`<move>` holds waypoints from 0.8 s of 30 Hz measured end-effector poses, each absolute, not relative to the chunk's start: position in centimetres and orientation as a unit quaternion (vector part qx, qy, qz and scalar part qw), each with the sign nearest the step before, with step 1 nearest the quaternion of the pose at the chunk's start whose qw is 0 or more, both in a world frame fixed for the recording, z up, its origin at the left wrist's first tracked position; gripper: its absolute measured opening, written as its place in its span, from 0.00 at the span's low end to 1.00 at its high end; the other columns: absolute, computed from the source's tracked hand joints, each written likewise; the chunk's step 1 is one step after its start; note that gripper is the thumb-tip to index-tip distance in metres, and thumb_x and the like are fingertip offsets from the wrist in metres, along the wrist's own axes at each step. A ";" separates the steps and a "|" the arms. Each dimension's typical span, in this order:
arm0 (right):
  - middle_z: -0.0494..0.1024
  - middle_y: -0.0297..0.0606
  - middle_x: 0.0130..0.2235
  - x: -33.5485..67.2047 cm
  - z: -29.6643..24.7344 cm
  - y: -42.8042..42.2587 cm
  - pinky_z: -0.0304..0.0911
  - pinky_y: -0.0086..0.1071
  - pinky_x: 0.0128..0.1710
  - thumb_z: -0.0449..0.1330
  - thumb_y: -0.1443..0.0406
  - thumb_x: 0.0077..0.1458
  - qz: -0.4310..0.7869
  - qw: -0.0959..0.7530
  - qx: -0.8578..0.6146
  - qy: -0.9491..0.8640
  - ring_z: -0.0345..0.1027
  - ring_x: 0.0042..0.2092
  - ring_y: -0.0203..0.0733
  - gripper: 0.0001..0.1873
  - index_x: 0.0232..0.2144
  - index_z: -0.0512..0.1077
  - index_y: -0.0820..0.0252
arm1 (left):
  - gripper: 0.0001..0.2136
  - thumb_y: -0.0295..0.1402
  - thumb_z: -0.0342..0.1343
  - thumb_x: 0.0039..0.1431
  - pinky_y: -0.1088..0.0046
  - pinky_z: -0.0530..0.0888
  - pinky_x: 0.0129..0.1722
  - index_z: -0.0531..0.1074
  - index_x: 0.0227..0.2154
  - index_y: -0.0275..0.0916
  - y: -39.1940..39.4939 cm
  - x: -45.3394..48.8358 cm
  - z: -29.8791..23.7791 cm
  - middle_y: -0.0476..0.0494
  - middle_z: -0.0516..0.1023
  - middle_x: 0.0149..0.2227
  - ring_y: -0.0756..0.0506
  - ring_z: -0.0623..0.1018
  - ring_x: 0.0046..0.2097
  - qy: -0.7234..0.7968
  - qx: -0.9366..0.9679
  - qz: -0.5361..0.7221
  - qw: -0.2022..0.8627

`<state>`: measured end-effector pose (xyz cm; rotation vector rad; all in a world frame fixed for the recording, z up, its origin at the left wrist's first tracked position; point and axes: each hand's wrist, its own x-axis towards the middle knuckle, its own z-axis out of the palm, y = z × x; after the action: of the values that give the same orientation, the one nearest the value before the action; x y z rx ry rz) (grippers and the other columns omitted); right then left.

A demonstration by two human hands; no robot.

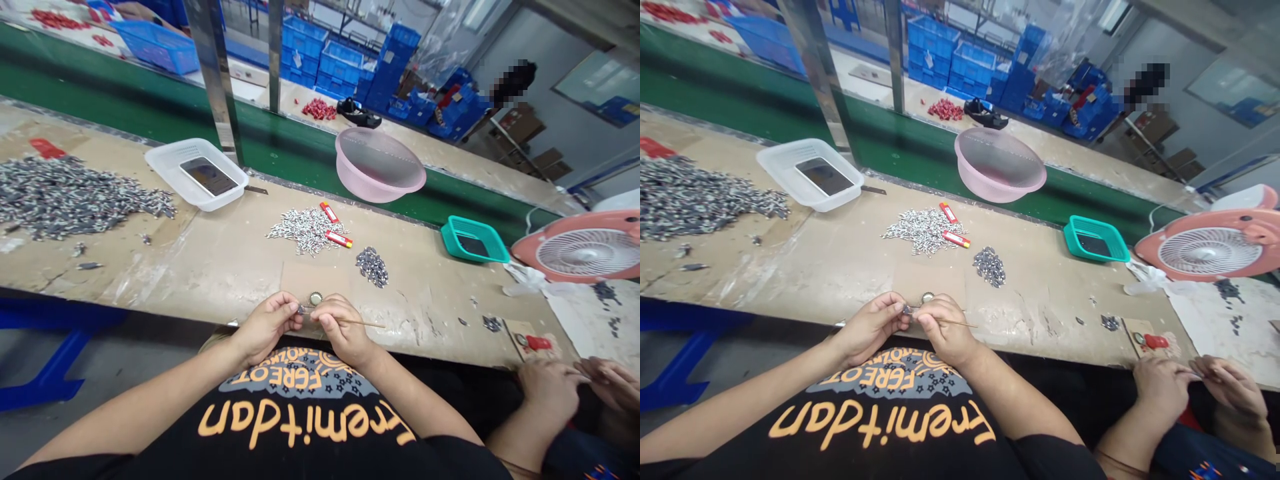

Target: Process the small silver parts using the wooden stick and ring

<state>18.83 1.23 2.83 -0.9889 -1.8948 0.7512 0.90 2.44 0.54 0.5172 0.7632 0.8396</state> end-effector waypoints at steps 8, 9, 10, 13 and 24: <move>0.77 0.36 0.32 19.0 2.7 1.2 0.64 0.39 0.42 0.50 0.64 0.61 0.301 0.420 -0.412 -0.751 0.69 0.36 0.39 0.11 0.35 0.72 0.54 | 0.07 0.33 0.59 0.54 0.76 0.70 0.33 0.67 0.30 0.36 2.5 0.8 0.5 0.49 0.73 0.25 0.52 0.73 0.30 0.358 0.245 0.394 0.811; 0.77 0.36 0.32 19.0 2.7 1.2 0.64 0.38 0.42 0.50 0.64 0.61 0.301 0.420 -0.411 -0.751 0.69 0.36 0.39 0.11 0.34 0.72 0.54 | 0.07 0.33 0.59 0.54 0.76 0.70 0.33 0.66 0.29 0.36 2.5 0.8 0.5 0.49 0.73 0.25 0.52 0.73 0.30 0.358 0.243 0.395 0.810; 0.77 0.36 0.31 19.1 2.7 1.2 0.64 0.38 0.42 0.50 0.64 0.61 0.302 0.421 -0.411 -0.750 0.69 0.36 0.39 0.10 0.34 0.72 0.55 | 0.08 0.33 0.59 0.54 0.76 0.70 0.33 0.66 0.29 0.36 2.5 0.8 0.5 0.49 0.73 0.25 0.52 0.73 0.30 0.359 0.242 0.395 0.810; 0.77 0.36 0.32 19.1 2.7 1.3 0.64 0.38 0.43 0.50 0.64 0.61 0.300 0.419 -0.408 -0.753 0.70 0.36 0.39 0.10 0.35 0.72 0.55 | 0.08 0.33 0.60 0.54 0.76 0.70 0.33 0.66 0.29 0.36 2.6 0.8 0.4 0.49 0.73 0.25 0.52 0.73 0.30 0.360 0.243 0.393 0.810; 0.76 0.37 0.31 20.0 2.9 2.1 0.64 0.39 0.41 0.48 0.65 0.62 0.300 0.432 -0.388 -0.757 0.68 0.36 0.40 0.11 0.39 0.71 0.55 | 0.06 0.32 0.58 0.56 0.78 0.70 0.33 0.66 0.30 0.36 2.7 0.1 0.7 0.49 0.72 0.26 0.53 0.73 0.30 0.358 0.227 0.399 0.813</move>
<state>20.03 2.09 2.95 -0.9674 -1.8859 0.7466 0.14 2.66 0.67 0.4846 0.7650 0.8528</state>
